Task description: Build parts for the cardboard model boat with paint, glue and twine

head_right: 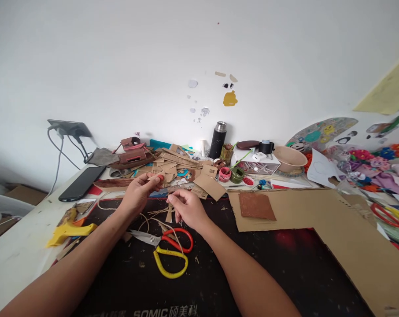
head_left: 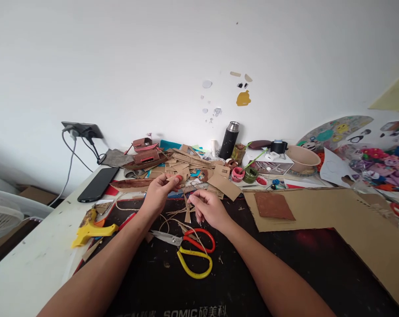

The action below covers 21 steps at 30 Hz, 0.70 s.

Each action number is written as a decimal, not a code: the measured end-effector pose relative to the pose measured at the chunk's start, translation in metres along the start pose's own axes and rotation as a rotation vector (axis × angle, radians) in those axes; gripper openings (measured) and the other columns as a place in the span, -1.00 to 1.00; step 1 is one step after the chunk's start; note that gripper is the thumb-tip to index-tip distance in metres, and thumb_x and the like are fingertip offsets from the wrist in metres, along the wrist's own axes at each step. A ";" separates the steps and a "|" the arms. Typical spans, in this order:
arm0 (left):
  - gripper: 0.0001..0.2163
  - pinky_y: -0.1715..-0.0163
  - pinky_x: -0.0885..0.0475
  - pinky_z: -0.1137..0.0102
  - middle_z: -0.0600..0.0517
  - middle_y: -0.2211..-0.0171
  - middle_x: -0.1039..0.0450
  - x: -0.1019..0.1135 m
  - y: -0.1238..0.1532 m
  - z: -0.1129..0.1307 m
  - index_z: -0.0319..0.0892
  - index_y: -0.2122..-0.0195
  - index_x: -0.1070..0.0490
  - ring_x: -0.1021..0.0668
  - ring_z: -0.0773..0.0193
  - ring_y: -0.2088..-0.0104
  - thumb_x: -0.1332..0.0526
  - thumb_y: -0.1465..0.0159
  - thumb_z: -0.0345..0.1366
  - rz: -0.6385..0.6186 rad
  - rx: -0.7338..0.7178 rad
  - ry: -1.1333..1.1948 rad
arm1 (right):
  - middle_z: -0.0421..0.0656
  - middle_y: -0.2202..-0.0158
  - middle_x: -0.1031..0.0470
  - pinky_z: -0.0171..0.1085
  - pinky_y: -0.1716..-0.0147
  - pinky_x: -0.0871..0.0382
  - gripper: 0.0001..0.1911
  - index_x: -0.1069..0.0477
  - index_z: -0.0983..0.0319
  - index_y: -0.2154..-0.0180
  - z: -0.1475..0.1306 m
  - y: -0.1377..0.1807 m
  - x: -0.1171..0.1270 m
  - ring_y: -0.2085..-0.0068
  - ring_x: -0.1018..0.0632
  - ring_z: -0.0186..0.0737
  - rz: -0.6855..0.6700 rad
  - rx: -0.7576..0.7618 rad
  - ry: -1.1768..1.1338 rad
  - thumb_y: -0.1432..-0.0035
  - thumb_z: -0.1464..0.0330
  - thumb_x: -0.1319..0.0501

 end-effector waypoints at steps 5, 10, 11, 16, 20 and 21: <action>-0.55 0.34 -0.43 0.35 0.01 0.42 -0.58 0.003 -0.004 -0.005 -0.16 0.39 -0.55 -0.56 0.22 0.40 -0.60 0.00 0.10 0.021 0.004 0.020 | -0.28 0.50 -0.50 -0.32 0.43 -0.19 -0.81 -0.56 0.18 0.23 -0.019 0.017 -0.006 0.48 -0.47 -0.31 -0.052 0.070 0.516 -0.36 0.20 -0.33; -0.57 0.32 -0.42 0.35 0.02 0.44 -0.57 0.002 -0.003 -0.006 -0.16 0.38 -0.54 -0.54 0.23 0.40 -0.59 -0.04 0.08 -0.012 -0.007 0.038 | -0.19 0.39 -0.62 -0.28 0.33 -0.20 -0.80 -0.64 0.15 0.15 -0.030 0.031 -0.008 0.33 -0.59 -0.17 -0.208 -0.037 0.983 -0.31 0.17 -0.44; -0.57 0.32 -0.42 0.35 0.02 0.45 -0.57 0.001 -0.003 -0.007 -0.16 0.38 -0.55 -0.54 0.23 0.40 -0.59 -0.04 0.08 -0.018 -0.009 0.040 | -0.16 0.36 -0.64 -0.27 0.31 -0.22 -0.78 -0.65 0.15 0.13 -0.030 0.032 -0.009 0.29 -0.62 -0.13 -0.222 -0.052 1.027 -0.30 0.16 -0.44; -0.55 0.33 -0.43 0.35 0.01 0.45 -0.57 0.002 -0.004 -0.008 -0.15 0.39 -0.54 -0.54 0.22 0.41 -0.59 -0.02 0.10 -0.025 -0.013 0.043 | -0.09 0.23 -0.72 -0.25 0.23 -0.32 -0.86 -0.66 0.16 0.16 -0.027 0.028 -0.021 0.15 -0.69 -0.05 -0.237 -0.065 1.134 -0.39 0.28 -0.32; -0.52 0.34 -0.44 0.35 0.01 0.46 -0.57 0.002 -0.004 -0.006 -0.16 0.40 -0.53 -0.55 0.21 0.42 -0.59 0.00 0.14 -0.017 -0.013 0.051 | -0.04 0.18 -0.74 -0.23 0.25 -0.31 -0.84 -0.66 0.18 0.15 -0.030 0.026 -0.029 0.15 -0.70 -0.01 -0.275 -0.037 1.217 -0.39 0.32 -0.28; -0.52 0.35 -0.44 0.35 0.01 0.47 -0.56 0.002 -0.004 -0.006 -0.16 0.40 -0.53 -0.54 0.22 0.42 -0.59 0.01 0.14 -0.013 -0.014 0.053 | -0.04 0.20 -0.74 -0.22 0.26 -0.30 -0.84 -0.66 0.19 0.15 -0.032 0.026 -0.029 0.17 -0.69 -0.01 -0.275 -0.019 1.226 -0.40 0.32 -0.28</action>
Point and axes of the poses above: each hand's wrist, its own y-axis away from the middle knuckle, its own x-axis out of the back of the hand, z = x × y, the point moved 3 cm from there along -y, towards the middle knuckle
